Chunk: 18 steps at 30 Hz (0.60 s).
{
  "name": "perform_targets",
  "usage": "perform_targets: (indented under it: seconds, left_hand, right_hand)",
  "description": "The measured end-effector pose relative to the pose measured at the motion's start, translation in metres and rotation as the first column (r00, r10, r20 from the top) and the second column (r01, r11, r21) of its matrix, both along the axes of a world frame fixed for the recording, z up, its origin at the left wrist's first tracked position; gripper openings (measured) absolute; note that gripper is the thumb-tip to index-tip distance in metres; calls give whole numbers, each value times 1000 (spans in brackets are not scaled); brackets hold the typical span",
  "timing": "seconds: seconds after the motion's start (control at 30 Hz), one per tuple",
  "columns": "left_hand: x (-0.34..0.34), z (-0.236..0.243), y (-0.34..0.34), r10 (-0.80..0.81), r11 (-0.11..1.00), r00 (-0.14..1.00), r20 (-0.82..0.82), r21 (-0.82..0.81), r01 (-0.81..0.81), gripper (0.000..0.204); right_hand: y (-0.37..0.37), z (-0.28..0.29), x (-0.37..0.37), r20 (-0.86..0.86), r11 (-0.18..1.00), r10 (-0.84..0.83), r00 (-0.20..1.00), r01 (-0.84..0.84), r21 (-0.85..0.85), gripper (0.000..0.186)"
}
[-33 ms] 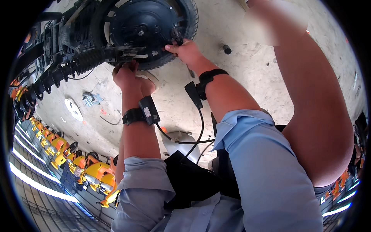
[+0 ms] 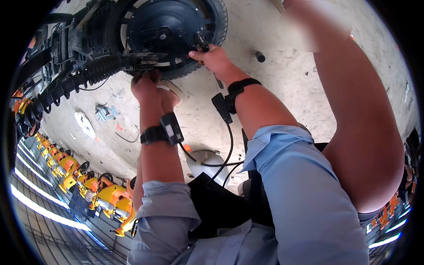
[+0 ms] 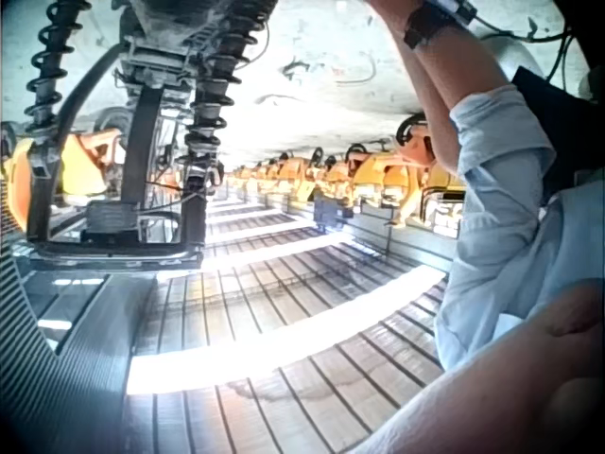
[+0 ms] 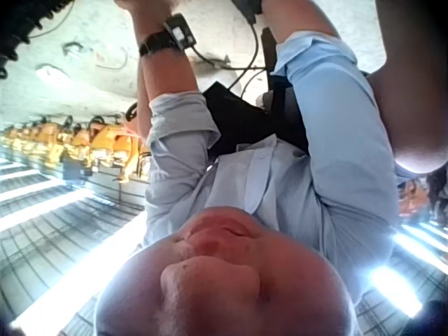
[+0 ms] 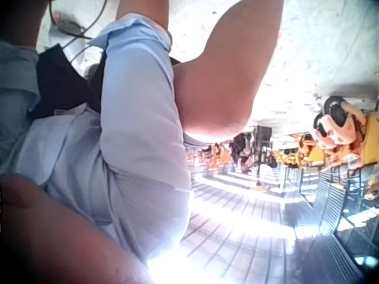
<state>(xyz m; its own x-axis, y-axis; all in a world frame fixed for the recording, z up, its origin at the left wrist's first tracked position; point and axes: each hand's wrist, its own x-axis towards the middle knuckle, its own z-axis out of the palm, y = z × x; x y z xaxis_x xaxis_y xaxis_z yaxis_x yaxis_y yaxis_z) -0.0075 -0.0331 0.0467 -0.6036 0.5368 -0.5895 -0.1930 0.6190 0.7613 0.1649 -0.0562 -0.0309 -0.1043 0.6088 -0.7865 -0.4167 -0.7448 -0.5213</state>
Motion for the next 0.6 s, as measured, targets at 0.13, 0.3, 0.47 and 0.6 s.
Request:
perform_targets:
  seconds: [0.13,0.3,0.47,0.6]
  left_hand:
    - [-25,-40,-57,-478,813,857,193,-271,515,17]
    - [25,-26,-66,-504,813,840,201,-220,540,16]
    - [47,3,-87,-480,783,764,431,-183,595,25]
    - [66,54,-62,-606,606,632,482,-235,760,27]
  right_hand:
    - [4,19,-10,-136,999,-40,990,38,-17,26]
    - [-7,23,6,106,998,55,993,-53,-19,36]
    - [-36,25,30,399,994,87,913,-53,-95,39]
    - [-27,70,62,356,982,-13,934,79,-172,25]
